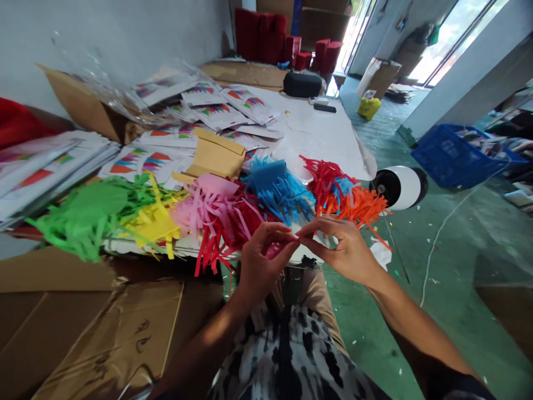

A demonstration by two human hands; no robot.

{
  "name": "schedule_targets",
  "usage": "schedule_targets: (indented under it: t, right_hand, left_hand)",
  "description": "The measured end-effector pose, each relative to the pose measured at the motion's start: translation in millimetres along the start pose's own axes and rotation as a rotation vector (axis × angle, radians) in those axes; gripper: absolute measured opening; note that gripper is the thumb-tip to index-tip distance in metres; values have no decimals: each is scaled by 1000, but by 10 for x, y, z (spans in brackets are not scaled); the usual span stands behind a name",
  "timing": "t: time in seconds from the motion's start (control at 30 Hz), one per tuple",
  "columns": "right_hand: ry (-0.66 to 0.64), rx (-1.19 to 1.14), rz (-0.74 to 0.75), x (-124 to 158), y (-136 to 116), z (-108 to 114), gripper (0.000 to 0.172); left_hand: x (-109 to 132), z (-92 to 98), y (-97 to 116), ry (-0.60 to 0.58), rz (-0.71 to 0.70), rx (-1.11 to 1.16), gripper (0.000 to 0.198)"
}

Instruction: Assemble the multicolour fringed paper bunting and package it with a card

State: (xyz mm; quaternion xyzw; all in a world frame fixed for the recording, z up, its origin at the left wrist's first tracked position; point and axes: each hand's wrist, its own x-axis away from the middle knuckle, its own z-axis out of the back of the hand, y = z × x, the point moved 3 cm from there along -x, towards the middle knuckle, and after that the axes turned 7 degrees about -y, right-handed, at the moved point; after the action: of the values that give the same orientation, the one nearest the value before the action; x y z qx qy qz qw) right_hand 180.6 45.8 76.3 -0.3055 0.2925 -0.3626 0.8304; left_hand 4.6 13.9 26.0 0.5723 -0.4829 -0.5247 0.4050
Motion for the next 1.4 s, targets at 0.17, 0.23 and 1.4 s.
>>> schedule_targets:
  t: [0.17,0.23,1.4]
  right_hand:
    - [-87,-206,-28,25,109,-8,20]
    - [-55,-250,-61,35,168,-5,26]
    - [187,-469,-237,-293,451,-136,29]
  left_hand:
    - [-20,13,-50,-36,11,11,19]
    - [-34,20,-83,-32,14,0,19]
    - [-44,339,-294,-300,183,-374,40]
